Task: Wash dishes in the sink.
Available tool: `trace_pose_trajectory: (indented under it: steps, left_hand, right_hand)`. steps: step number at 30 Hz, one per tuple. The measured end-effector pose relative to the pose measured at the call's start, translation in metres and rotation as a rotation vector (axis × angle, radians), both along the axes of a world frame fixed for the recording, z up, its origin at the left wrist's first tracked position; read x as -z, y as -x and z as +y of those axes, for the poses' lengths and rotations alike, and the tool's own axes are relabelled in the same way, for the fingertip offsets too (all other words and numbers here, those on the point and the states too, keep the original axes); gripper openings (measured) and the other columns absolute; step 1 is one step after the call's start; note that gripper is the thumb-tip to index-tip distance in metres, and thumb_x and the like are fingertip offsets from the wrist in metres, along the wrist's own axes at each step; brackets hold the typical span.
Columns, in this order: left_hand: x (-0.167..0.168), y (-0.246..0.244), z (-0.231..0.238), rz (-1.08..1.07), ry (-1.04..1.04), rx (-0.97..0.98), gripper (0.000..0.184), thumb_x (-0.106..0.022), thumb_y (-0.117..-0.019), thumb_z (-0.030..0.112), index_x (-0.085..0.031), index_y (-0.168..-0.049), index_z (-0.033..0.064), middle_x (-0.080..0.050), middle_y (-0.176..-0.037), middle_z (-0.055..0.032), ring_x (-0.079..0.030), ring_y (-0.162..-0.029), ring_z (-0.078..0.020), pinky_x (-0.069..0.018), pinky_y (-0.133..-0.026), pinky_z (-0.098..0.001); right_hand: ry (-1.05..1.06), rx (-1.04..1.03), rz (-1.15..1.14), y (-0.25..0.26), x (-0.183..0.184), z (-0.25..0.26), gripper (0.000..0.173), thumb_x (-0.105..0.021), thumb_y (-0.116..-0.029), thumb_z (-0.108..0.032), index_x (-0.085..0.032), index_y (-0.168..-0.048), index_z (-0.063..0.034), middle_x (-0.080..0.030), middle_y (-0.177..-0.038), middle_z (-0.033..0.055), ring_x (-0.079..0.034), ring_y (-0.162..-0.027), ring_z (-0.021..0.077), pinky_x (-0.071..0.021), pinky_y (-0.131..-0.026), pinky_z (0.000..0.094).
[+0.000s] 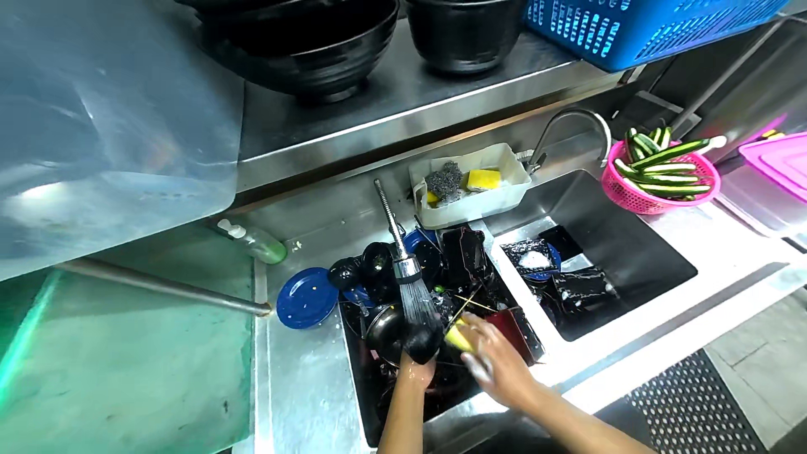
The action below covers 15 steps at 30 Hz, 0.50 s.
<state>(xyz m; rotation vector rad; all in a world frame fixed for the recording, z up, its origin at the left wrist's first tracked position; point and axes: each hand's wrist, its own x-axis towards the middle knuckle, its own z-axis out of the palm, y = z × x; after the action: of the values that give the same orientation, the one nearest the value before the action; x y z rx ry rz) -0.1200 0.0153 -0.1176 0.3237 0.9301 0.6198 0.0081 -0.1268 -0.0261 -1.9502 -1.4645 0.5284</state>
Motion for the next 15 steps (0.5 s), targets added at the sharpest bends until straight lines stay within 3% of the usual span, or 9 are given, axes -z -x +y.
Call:
trace_pose_trajectory:
  steps: [2, 4, 5, 6, 8, 10, 12, 13, 15]
  left_hand:
    - [-0.016, -0.008, -0.013, 0.082, 0.007, 0.058, 0.042, -0.024, -0.1132, 0.027, -0.054, -0.130, 0.0021, -0.066, -0.111, -0.0156, -0.065, -0.099, -0.0239, -0.0564, -0.085, -0.0432]
    - [-0.050, -0.013, -0.033, 0.048, 0.009, 0.122, 0.042, -0.022, -0.1125, 0.025, -0.058, -0.114, 0.0037, -0.067, -0.089, -0.0082, -0.066, -0.081, -0.0153, -0.0574, -0.074, -0.0341]
    - [-0.064, -0.015, -0.040, 0.033, 0.038, 0.148, 0.042, -0.021, -0.1118, 0.025, -0.059, -0.108, 0.0079, -0.067, -0.084, -0.0044, -0.066, -0.077, -0.0123, -0.0576, -0.071, -0.0315]
    - [-0.071, -0.016, -0.044, 0.045, 0.052, 0.201, 0.038, -0.022, -0.1123, 0.023, -0.057, -0.110, 0.0088, -0.066, -0.087, -0.0040, -0.065, -0.080, -0.0128, -0.0565, -0.073, -0.0327]
    - [-0.075, -0.025, -0.039, 0.132, -0.016, 0.332, 0.036, -0.026, -0.1134, 0.025, -0.056, -0.120, 0.0074, -0.066, -0.094, -0.0073, -0.065, -0.085, -0.0173, -0.0572, -0.075, -0.0383]
    - [-0.083, -0.036, -0.029, 0.187, -0.031, 0.405, 0.050, -0.019, -0.1132, 0.039, -0.059, -0.117, 0.0086, -0.069, -0.092, -0.0082, -0.067, -0.082, -0.0193, -0.0579, -0.072, -0.0410]
    - [-0.089, -0.040, -0.024, 0.176, -0.045, 0.388, 0.047, -0.020, -0.1136, 0.032, -0.060, -0.115, 0.0066, -0.067, -0.089, -0.0076, -0.066, -0.081, -0.0169, -0.0570, -0.071, -0.0377]
    - [-0.090, -0.043, -0.025, 0.104, -0.007, 0.314, 0.046, -0.018, -0.1130, 0.030, -0.058, -0.110, 0.0084, -0.068, -0.085, -0.0048, -0.067, -0.077, -0.0134, -0.0585, -0.068, -0.0332]
    - [-0.074, -0.044, -0.032, -0.068, 0.098, 0.193, 0.042, -0.018, -0.1128, 0.026, -0.055, -0.116, 0.0078, -0.067, -0.092, -0.0074, -0.067, -0.086, -0.0163, -0.0588, -0.076, -0.0365]
  right_hand:
    - [-0.180, -0.096, -0.206, 0.017, 0.008, 0.005, 0.042, -0.062, -0.0989, -0.023, -0.061, -0.141, -0.0203, -0.053, -0.152, 0.0136, -0.048, -0.143, 0.0344, -0.0450, -0.114, 0.0551]
    - [-0.295, -0.178, -0.380, 0.021, 0.009, 0.018, 0.044, -0.065, -0.0969, -0.021, -0.061, -0.140, -0.0278, -0.056, -0.150, 0.0073, -0.050, -0.140, 0.0343, -0.0481, -0.109, 0.0565]
    - [-0.317, -0.186, -0.443, 0.017, 0.005, 0.027, 0.040, -0.063, -0.0974, -0.024, -0.063, -0.137, -0.0295, -0.060, -0.146, 0.0033, -0.053, -0.138, 0.0315, -0.0489, -0.107, 0.0553]
    - [-0.303, -0.169, -0.432, 0.010, -0.005, 0.038, 0.034, -0.061, -0.0967, -0.027, -0.068, -0.130, -0.0283, -0.066, -0.138, 0.0016, -0.058, -0.132, 0.0282, -0.0494, -0.106, 0.0550]
    - [-0.024, -0.123, -0.100, -0.012, -0.036, 0.060, 0.031, -0.058, -0.0981, -0.032, -0.073, -0.123, -0.0213, -0.071, -0.126, 0.0013, -0.063, -0.123, 0.0199, -0.0463, -0.110, 0.0504]
    - [0.270, -0.071, 0.382, -0.039, -0.048, 0.075, 0.032, -0.061, -0.1005, -0.032, -0.072, -0.124, -0.0125, -0.071, -0.120, 0.0089, -0.065, -0.115, 0.0213, -0.0496, -0.104, 0.0497]
    - [0.274, 0.079, 0.824, -0.054, -0.041, 0.074, 0.032, -0.061, -0.1013, -0.025, -0.067, -0.128, -0.0078, -0.068, -0.120, 0.0092, -0.064, -0.109, 0.0167, -0.0515, -0.098, 0.0408]
    - [0.217, 0.177, 1.015, -0.058, -0.037, 0.072, 0.033, -0.059, -0.1023, -0.023, -0.064, -0.132, -0.0079, -0.068, -0.123, 0.0090, -0.064, -0.111, 0.0167, -0.0532, -0.097, 0.0395]
    - [0.097, 0.386, 1.273, -0.057, -0.025, 0.065, 0.035, -0.056, -0.1032, -0.024, -0.062, -0.134, -0.0090, -0.069, -0.121, 0.0108, -0.067, -0.110, 0.0205, -0.0565, -0.093, 0.0425]
